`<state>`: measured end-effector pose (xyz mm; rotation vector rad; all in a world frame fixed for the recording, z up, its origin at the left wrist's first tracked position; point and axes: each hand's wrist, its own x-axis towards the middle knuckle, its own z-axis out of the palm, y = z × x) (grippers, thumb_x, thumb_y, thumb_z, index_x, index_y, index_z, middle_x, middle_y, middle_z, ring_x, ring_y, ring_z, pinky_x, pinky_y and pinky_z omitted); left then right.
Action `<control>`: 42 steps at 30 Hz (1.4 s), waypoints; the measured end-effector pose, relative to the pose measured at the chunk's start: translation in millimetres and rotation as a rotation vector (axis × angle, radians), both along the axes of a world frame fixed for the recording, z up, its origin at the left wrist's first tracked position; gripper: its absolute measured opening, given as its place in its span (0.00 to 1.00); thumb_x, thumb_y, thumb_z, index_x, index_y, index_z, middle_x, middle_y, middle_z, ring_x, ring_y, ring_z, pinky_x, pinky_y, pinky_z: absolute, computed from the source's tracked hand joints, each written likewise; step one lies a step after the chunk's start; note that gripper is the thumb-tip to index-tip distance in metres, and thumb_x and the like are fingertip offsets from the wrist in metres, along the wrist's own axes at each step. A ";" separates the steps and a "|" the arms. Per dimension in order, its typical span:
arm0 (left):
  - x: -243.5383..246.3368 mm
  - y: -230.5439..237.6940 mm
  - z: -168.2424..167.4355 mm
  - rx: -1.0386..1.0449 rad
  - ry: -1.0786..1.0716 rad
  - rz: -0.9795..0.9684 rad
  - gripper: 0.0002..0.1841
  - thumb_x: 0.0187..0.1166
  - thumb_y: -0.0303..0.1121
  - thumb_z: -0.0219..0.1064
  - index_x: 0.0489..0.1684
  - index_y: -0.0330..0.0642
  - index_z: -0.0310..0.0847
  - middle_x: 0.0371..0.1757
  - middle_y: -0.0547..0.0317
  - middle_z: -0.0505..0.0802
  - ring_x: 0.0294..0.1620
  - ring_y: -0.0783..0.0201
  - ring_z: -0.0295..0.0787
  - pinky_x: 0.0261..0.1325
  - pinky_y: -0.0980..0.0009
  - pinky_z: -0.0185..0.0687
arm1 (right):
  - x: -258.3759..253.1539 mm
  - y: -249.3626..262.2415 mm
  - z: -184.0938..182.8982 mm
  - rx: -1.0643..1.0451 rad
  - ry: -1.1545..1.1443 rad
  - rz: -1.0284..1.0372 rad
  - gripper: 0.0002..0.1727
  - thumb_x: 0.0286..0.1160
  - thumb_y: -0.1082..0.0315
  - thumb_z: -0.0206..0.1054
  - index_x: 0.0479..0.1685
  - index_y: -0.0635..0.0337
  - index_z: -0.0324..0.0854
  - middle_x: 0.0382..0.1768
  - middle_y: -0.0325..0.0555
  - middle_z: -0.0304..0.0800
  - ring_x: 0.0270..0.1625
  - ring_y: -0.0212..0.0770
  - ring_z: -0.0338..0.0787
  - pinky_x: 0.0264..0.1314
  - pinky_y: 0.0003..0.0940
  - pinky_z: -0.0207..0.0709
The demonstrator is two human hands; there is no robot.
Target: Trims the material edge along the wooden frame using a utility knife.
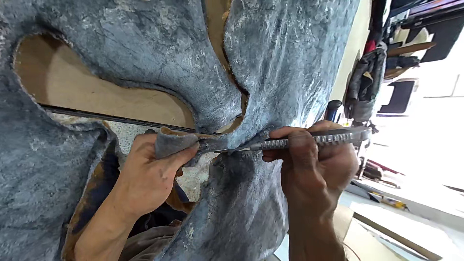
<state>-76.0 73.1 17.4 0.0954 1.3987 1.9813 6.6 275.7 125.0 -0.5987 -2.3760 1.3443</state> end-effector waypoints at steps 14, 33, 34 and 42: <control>-1.7 1.4 1.8 0.016 -0.100 0.056 0.08 0.74 0.27 0.67 0.32 0.52 0.92 0.24 0.68 0.91 0.18 0.76 0.82 0.21 0.79 0.82 | -3.0 21.5 0.5 -0.048 -0.032 -0.030 0.16 0.81 0.66 0.70 0.52 0.50 0.64 0.39 0.38 0.96 0.29 0.38 0.96 0.30 0.31 0.94; -23.0 -42.9 -3.8 -0.100 0.064 -0.016 0.04 0.74 0.36 0.71 0.34 0.55 0.93 0.27 0.66 0.92 0.20 0.73 0.85 0.25 0.79 0.84 | -17.8 6.6 0.2 -0.109 -0.027 -0.076 0.15 0.81 0.63 0.70 0.51 0.51 0.65 0.36 0.39 0.96 0.26 0.37 0.95 0.27 0.29 0.92; -27.6 -51.2 -7.2 -0.091 0.092 -0.027 0.04 0.73 0.37 0.72 0.36 0.57 0.93 0.29 0.68 0.93 0.22 0.75 0.86 0.27 0.79 0.85 | -19.9 -0.3 -2.3 -0.126 -0.015 -0.088 0.16 0.80 0.63 0.71 0.51 0.52 0.65 0.35 0.40 0.96 0.25 0.38 0.95 0.26 0.30 0.92; -17.3 -61.4 -10.9 -0.019 -0.164 0.064 0.03 0.74 0.37 0.71 0.34 0.56 0.92 0.22 0.64 0.90 0.18 0.73 0.84 0.28 0.77 0.88 | -17.8 -29.5 -10.2 -0.083 0.009 -0.051 0.17 0.78 0.68 0.73 0.52 0.51 0.65 0.36 0.38 0.96 0.27 0.35 0.95 0.27 0.27 0.91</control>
